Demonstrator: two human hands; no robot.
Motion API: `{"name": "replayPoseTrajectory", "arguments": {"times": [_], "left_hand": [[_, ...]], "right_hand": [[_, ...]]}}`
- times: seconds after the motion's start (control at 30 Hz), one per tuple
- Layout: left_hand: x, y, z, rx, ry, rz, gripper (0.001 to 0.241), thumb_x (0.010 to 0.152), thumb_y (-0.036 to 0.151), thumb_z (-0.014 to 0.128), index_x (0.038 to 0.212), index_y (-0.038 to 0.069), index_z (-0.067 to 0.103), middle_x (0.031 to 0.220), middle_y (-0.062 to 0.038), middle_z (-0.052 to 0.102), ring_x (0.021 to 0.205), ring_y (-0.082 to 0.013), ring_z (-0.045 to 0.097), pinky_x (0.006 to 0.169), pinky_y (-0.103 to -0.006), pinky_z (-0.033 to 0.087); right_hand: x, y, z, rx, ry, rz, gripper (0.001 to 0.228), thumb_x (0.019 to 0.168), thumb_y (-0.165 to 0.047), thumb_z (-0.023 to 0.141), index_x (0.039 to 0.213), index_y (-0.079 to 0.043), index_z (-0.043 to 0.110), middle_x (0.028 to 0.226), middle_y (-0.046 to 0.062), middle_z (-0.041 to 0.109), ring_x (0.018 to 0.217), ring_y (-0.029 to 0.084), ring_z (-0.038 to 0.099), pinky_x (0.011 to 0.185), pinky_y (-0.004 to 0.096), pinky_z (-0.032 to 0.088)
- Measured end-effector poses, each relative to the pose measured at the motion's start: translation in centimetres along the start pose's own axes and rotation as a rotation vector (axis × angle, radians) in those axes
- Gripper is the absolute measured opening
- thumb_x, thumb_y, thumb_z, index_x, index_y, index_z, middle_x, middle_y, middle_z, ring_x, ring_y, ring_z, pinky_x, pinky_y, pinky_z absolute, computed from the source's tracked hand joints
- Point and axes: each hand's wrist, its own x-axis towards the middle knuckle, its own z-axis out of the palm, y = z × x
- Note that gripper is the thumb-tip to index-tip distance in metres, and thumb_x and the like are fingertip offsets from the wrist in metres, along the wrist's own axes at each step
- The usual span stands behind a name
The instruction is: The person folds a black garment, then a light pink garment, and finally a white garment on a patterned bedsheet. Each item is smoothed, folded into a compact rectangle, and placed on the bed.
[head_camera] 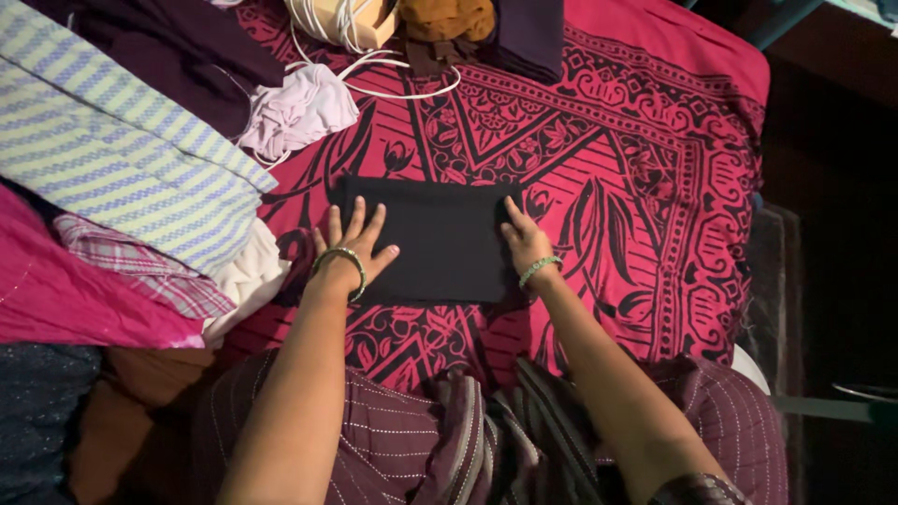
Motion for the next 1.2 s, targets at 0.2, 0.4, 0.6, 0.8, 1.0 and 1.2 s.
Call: {"name": "replayPoseTrajectory", "arguments": {"times": [0.2, 0.4, 0.6, 0.8, 1.0, 1.2], "left_hand": [[-1.0, 2.3, -0.9, 0.066, -0.189, 0.075, 0.109, 0.078, 0.074, 0.067, 0.162, 0.044, 0.003, 0.173, 0.005, -0.012, 0.156, -0.0401, -0.015, 0.122, -0.068, 0.0], [-1.3, 3.9, -0.7, 0.162, -0.235, 0.105, 0.125, 0.068, 0.072, 0.078, 0.162, 0.046, 0.0, 0.173, 0.002, -0.016, 0.154, -0.0436, -0.021, 0.119, -0.0707, -0.001], [-0.3, 3.2, 0.8, 0.201, -0.018, 0.136, 0.097, 0.084, 0.074, 0.062, 0.16, 0.047, 0.009, 0.171, -0.005, -0.01, 0.154, -0.0421, -0.013, 0.117, -0.0704, -0.001], [1.3, 4.5, 3.3, 0.289, 0.201, 0.31, 0.08, 0.095, 0.062, 0.049, 0.162, 0.033, 0.016, 0.172, 0.003, 0.006, 0.157, -0.0337, 0.001, 0.122, -0.0643, 0.005], [0.5, 4.8, 1.7, 0.197, 0.066, 0.195, 0.107, 0.083, 0.073, 0.058, 0.164, 0.022, 0.009, 0.171, 0.005, 0.007, 0.156, -0.0324, 0.001, 0.122, -0.0613, 0.005], [0.5, 5.2, 0.7, 0.141, 0.042, 0.181, 0.113, 0.078, 0.075, 0.064, 0.163, 0.025, 0.008, 0.171, 0.007, 0.006, 0.157, -0.0336, -0.001, 0.122, -0.0614, 0.003]], "right_hand": [[0.8, 4.8, -5.0, -0.004, 0.037, -0.127, 0.054, 0.101, -0.014, 0.062, 0.152, -0.02, 0.048, 0.142, 0.019, 0.064, 0.132, 0.026, 0.061, 0.109, 0.034, 0.046], [0.5, 8.5, -7.4, 0.058, 0.132, -0.177, 0.072, 0.096, -0.011, 0.065, 0.159, -0.01, 0.031, 0.154, 0.021, 0.05, 0.143, 0.032, 0.05, 0.115, 0.039, 0.041], [-2.0, 3.3, -5.5, -0.569, 0.521, -0.068, 0.067, 0.084, -0.021, 0.073, 0.148, -0.015, 0.051, 0.155, 0.017, 0.047, 0.129, 0.039, 0.053, 0.102, 0.053, 0.043], [-4.0, -5.6, 2.7, -0.689, 0.122, -0.384, 0.076, 0.087, -0.038, 0.07, 0.154, -0.015, 0.041, 0.163, 0.006, 0.035, 0.154, 0.034, 0.025, 0.119, 0.057, 0.019], [-2.9, -7.0, 4.5, -0.677, -0.027, -0.286, 0.077, 0.099, -0.055, 0.049, 0.161, -0.015, 0.027, 0.17, 0.005, 0.023, 0.157, 0.026, 0.017, 0.124, 0.053, 0.013], [-1.3, -2.3, -0.1, -0.711, 0.103, -0.131, 0.083, 0.101, -0.062, 0.039, 0.162, -0.009, 0.021, 0.17, 0.009, 0.02, 0.157, 0.025, 0.015, 0.125, 0.049, 0.011]]}}
